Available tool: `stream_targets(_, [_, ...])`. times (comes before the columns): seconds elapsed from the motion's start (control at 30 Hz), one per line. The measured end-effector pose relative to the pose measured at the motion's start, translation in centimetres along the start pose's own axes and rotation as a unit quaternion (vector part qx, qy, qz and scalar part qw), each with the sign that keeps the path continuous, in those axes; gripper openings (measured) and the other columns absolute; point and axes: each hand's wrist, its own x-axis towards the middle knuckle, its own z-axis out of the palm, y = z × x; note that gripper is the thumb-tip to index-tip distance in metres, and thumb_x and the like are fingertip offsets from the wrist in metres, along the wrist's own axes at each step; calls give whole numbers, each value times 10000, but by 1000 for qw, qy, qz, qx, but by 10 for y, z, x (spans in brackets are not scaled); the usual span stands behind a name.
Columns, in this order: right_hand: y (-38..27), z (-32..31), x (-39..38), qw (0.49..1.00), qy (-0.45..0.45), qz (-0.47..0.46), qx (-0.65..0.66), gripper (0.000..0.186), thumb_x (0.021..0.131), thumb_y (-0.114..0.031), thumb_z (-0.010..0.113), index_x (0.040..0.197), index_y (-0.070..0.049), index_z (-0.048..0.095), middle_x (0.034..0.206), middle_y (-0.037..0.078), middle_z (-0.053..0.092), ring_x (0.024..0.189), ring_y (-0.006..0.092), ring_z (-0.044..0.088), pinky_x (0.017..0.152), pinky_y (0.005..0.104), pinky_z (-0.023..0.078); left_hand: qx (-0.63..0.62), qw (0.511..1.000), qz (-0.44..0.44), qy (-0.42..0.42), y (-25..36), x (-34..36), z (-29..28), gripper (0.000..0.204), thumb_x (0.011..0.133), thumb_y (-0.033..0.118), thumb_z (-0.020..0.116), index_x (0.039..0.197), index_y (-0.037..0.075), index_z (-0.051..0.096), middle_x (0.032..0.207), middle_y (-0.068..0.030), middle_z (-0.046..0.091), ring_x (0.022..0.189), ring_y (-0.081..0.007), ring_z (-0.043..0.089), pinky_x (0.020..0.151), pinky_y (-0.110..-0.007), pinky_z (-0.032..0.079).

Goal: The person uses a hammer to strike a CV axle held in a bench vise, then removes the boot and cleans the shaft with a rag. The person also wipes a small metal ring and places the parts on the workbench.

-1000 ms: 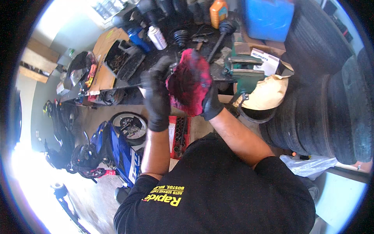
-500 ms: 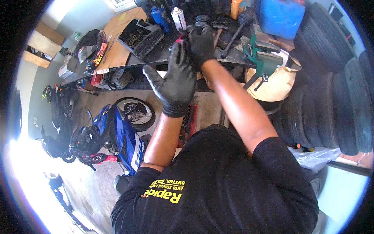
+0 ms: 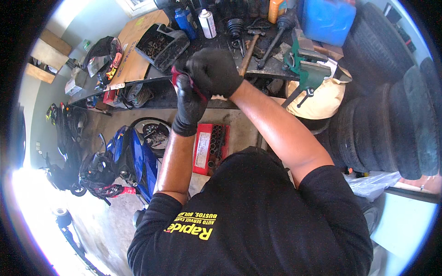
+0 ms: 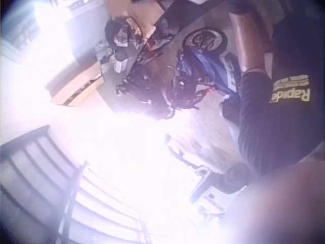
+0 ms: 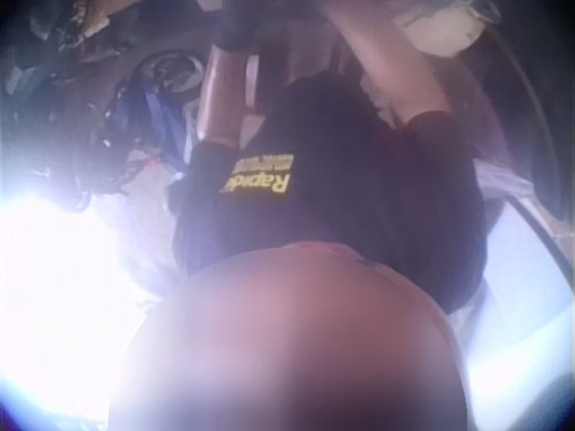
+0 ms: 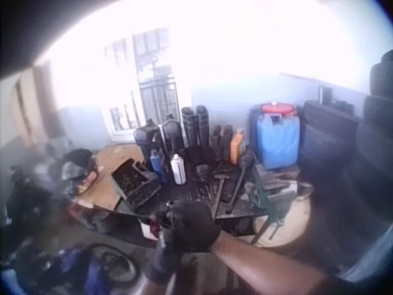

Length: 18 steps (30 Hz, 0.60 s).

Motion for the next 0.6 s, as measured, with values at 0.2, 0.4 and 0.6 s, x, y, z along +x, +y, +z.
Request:
stream_targets(0.2, [52, -18, 11, 867, 105, 386, 296, 368, 986, -435, 574, 1009, -105, 737, 927, 115, 757, 737, 309, 696, 695, 429, 558, 253, 959, 70, -106, 35, -19, 30, 1379, 767, 704, 778, 1636, -70, 37, 1724, -249, 74, 1609, -315, 50, 1285, -424, 66])
stream_targets(0.4, [-20, -53, 11, 994, -90, 16, -68, 357, 996, -357, 651, 1212, -74, 671, 1163, 70, 683, 1070, 188, 648, 885, 321, 541, 605, 770, 196, 49, 56, 7, 11, 1136, 877, 594, 701, 1642, -29, 138, 1699, -300, 137, 1584, -464, 123, 1272, -546, 98])
stream_targets(0.6, [-30, -4, -13, 915, -1, 336, 223, 407, 1017, -375, 647, 1218, -27, 707, 1196, 155, 732, 1072, 259, 694, 922, 387, 527, 695, 682, 191, 120, 38, 22, 20, 835, 898, 374, 682, 1542, -55, 369, 1610, -376, 259, 1524, -550, 219, 1239, -604, 182])
